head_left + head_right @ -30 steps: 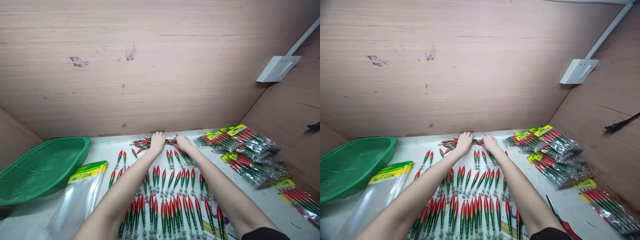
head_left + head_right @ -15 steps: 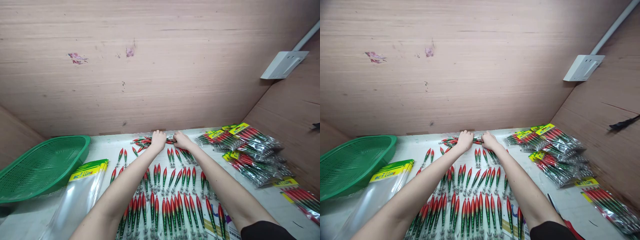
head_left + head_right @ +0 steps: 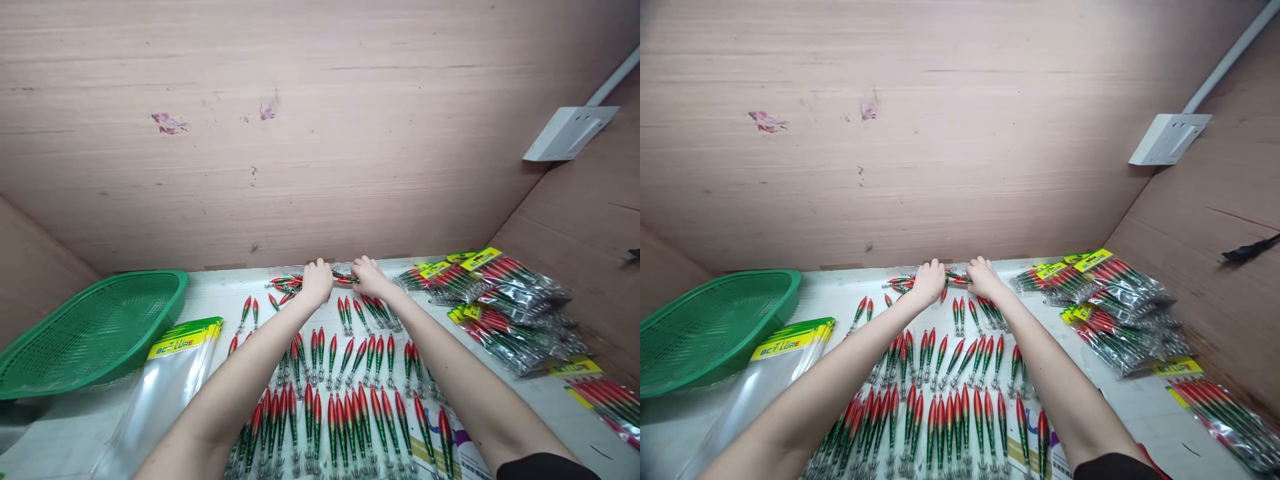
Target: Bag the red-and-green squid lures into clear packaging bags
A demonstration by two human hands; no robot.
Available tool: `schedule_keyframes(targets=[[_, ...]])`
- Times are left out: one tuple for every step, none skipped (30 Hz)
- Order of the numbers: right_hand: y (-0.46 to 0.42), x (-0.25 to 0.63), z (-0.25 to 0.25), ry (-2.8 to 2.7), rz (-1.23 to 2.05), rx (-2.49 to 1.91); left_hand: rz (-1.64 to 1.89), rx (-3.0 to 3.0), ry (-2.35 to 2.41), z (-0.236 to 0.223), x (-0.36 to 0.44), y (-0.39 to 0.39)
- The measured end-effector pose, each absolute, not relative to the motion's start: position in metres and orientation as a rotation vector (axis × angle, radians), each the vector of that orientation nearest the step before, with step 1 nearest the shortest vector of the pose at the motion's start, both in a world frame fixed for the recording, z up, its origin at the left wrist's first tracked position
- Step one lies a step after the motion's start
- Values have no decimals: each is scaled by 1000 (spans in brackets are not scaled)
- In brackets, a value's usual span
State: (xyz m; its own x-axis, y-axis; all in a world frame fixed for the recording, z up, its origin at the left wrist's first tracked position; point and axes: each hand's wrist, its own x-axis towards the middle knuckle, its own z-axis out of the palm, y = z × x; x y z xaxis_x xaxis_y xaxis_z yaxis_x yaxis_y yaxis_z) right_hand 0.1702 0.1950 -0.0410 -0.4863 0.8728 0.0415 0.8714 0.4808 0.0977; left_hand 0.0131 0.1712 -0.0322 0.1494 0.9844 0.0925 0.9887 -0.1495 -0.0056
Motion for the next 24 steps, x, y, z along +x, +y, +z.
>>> schedule_keyframes(targets=[[195, 171, -41, 2698, 193, 1581, -123, -2341, -2024, -31, 13, 171], [194, 172, -41, 2706, 220, 1577, -145, -2353, -2046, -31, 13, 170], [194, 173, -41, 2715, 247, 1573, -168, -2366, -2070, -30, 14, 170], [193, 174, -41, 2726, 272, 1569, -193, -2382, -2098, -29, 14, 170], [193, 175, -41, 2739, 295, 1567, -220, -2396, -2129, -28, 15, 171], [193, 176, -41, 2754, 315, 1566, -249, -2412, -2165, -27, 16, 172], [192, 178, -41, 2771, 332, 1569, -280, -2430, -2204, -26, 16, 172], [191, 179, -40, 2787, 344, 1574, -316, -2451, -2245, -26, 15, 173], [191, 181, -39, 2804, 351, 1583, -356, -2475, -2290, -25, 14, 174], [190, 183, -38, 2821, 351, 1595, -402, -2501, -2336, -24, 12, 175], [189, 185, -36, 2838, 344, 1610, -455, -2531, -2384, -23, 10, 175], [189, 187, -34, 2857, 329, 1625, -515, -2564, -2432, -23, 7, 175], [188, 188, -32, 2880, 307, 1641, -581, -2599, -2478, -22, 5, 175], [187, 189, -29, 2905, 277, 1657, -654, -2636, -2520, -22, 3, 174], [185, 189, -27, 2934, 239, 1674, -733, -2674, -2555, -21, 0, 173], [183, 189, -24, 2965, 193, 1691, -820, -2709, -2584, -20, -2, 171], [180, 188, -22, 3000, 140, 1711, -915, -2740, -2606, -19, -4, 169], [176, 186, -19, 3036, 80, 1737, -1019, -2765, -2620, -18, -7, 165], [170, 184, -17, 3074, 15, 1772, -1133, -2784, -2624, -16, -9, 161], [162, 181, -14, 3112, -54, 1822, -1257, -2798, -2617, -14, -13, 155], [153, 179, -12, 3146, -129, 1890, -1385, -2806, -2601, -12, -17, 147], [142, 178, -10, 3174, -214, 1975, -1515, -2812, -2574, -10, -21, 138], [130, 176, -8, 3192, -316, 2069, -1643, -2816, -2541, -8, -26, 127], [118, 176, -6, 3198, -438, 2157, -1760, -2821, -2507, -6, -31, 115]])
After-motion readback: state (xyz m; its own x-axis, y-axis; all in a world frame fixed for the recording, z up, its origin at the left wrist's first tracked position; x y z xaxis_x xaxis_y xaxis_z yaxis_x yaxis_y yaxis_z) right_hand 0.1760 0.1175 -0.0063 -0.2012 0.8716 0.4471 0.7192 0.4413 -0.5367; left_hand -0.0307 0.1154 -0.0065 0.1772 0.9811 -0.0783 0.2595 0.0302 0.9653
